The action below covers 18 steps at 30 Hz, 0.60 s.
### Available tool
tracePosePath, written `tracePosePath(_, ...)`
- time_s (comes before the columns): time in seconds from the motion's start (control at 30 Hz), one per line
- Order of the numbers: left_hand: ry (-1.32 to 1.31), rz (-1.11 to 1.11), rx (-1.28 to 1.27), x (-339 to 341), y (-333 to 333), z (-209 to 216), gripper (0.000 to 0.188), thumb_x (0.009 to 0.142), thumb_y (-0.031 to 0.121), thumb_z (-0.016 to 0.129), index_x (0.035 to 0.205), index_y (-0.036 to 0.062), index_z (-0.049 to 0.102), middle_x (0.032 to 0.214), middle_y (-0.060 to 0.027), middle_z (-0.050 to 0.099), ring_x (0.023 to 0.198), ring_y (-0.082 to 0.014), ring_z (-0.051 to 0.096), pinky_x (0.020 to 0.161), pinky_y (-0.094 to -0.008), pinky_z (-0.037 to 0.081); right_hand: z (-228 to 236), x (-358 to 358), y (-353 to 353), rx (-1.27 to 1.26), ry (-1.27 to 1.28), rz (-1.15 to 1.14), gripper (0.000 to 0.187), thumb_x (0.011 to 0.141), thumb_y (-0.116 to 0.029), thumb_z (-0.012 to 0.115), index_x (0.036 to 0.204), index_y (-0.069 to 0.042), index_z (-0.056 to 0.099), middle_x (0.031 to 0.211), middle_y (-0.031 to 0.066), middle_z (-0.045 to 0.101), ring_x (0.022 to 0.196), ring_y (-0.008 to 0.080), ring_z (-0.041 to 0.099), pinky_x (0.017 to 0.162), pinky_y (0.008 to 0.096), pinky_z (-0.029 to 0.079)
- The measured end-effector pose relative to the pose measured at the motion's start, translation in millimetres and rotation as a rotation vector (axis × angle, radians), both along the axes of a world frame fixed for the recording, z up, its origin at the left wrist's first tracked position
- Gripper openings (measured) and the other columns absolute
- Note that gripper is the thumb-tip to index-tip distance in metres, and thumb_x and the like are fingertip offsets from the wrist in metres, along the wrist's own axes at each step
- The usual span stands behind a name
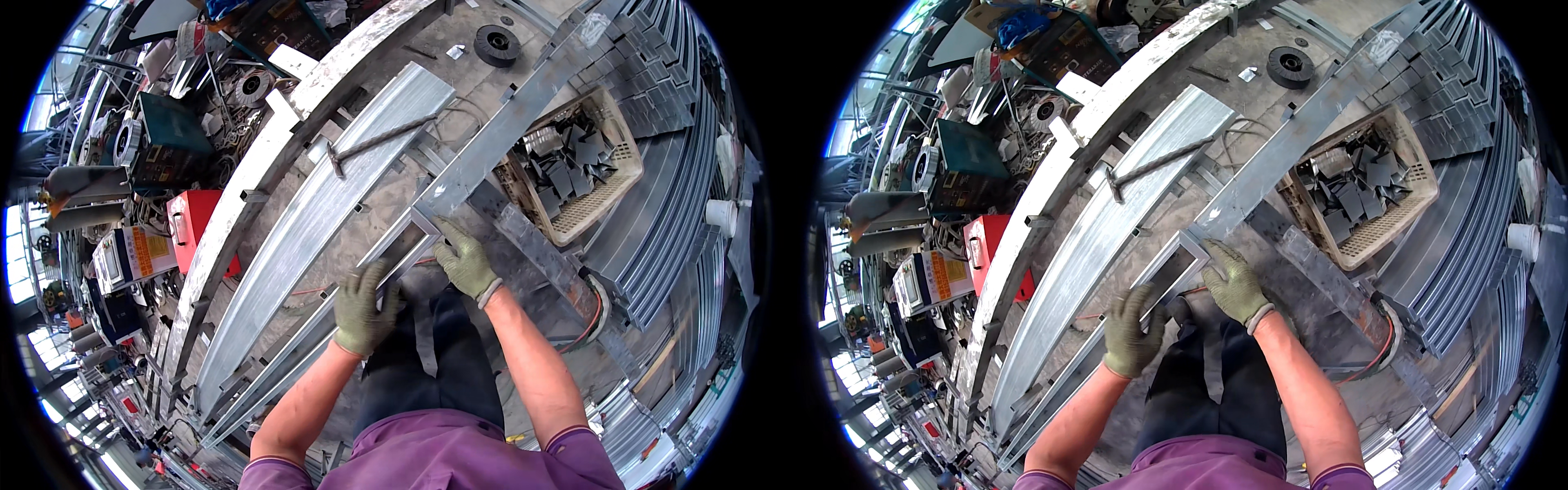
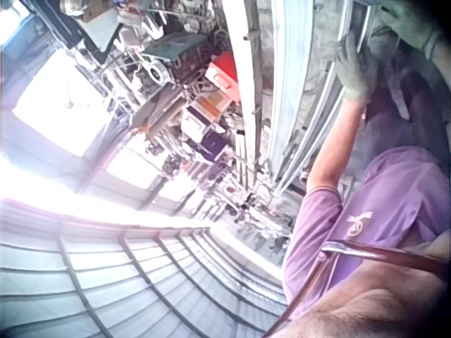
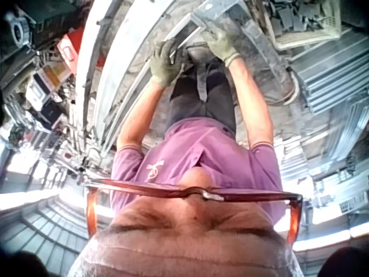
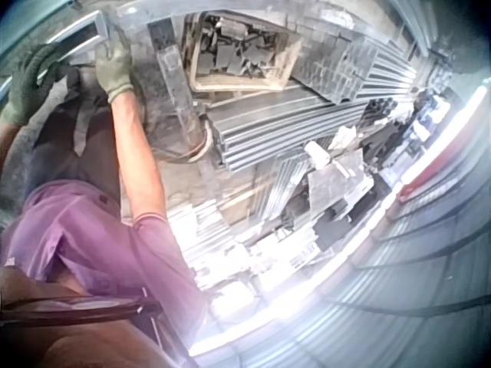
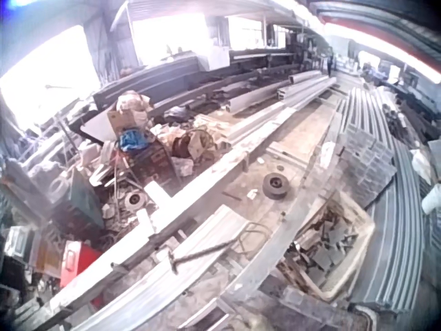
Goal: The person welds the corners of rectangular metal frames using a handheld welding torch. They position the frames on a workbench, weld each corner, and then move the completed frames to a stack nearby.
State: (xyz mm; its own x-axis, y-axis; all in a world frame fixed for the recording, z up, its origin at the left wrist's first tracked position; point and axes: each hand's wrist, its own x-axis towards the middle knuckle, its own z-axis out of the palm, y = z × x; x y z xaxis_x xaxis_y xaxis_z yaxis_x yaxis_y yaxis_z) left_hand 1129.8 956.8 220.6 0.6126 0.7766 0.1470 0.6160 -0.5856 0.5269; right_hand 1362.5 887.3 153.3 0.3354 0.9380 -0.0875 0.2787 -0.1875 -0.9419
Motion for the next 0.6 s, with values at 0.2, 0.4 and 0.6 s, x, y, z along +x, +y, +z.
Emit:
tracePosePath(0.2,0.435,0.11,-0.543,7.2,51.8,-20.6,0.048,0.091,0.025,0.07,0.134,0.007,0.064,0.119,-0.0201,0.072,0.11,-0.0423,0.068,0.095,-0.0545,0.054,6.1,4.1,6.0,-0.002,0.004,0.041,0.051,0.096,-0.017,0.072,0.142,0.002,0.063,0.14,0.0248,0.066,0.133,0.0391,0.062,0.114,0.0435,0.048)
tracePosePath(0.4,0.504,0.129,-0.52,13.1,49.9,-22.7,0.047,0.09,0.025,0.068,0.135,0.0092,0.063,0.121,-0.0196,0.072,0.11,-0.0411,0.07,0.093,-0.0534,0.055,15.3,4.8,20.0,-0.098,-0.004,0.054,0.047,0.098,-0.022,0.072,0.139,0.001,0.065,0.137,0.025,0.067,0.129,0.0397,0.064,0.11,0.043,0.05)
tracePosePath(0.6,0.387,0.151,-0.532,4.9,45.9,-42.5,0.046,0.09,0.024,0.069,0.134,0.0106,0.064,0.116,-0.0197,0.074,0.107,-0.0419,0.071,0.091,-0.054,0.056,16.3,6.5,22.1,-0.115,0.0,0.091,0.045,0.101,-0.021,0.069,0.14,0.001,0.065,0.136,0.0249,0.068,0.127,0.0402,0.064,0.109,0.0433,0.05)
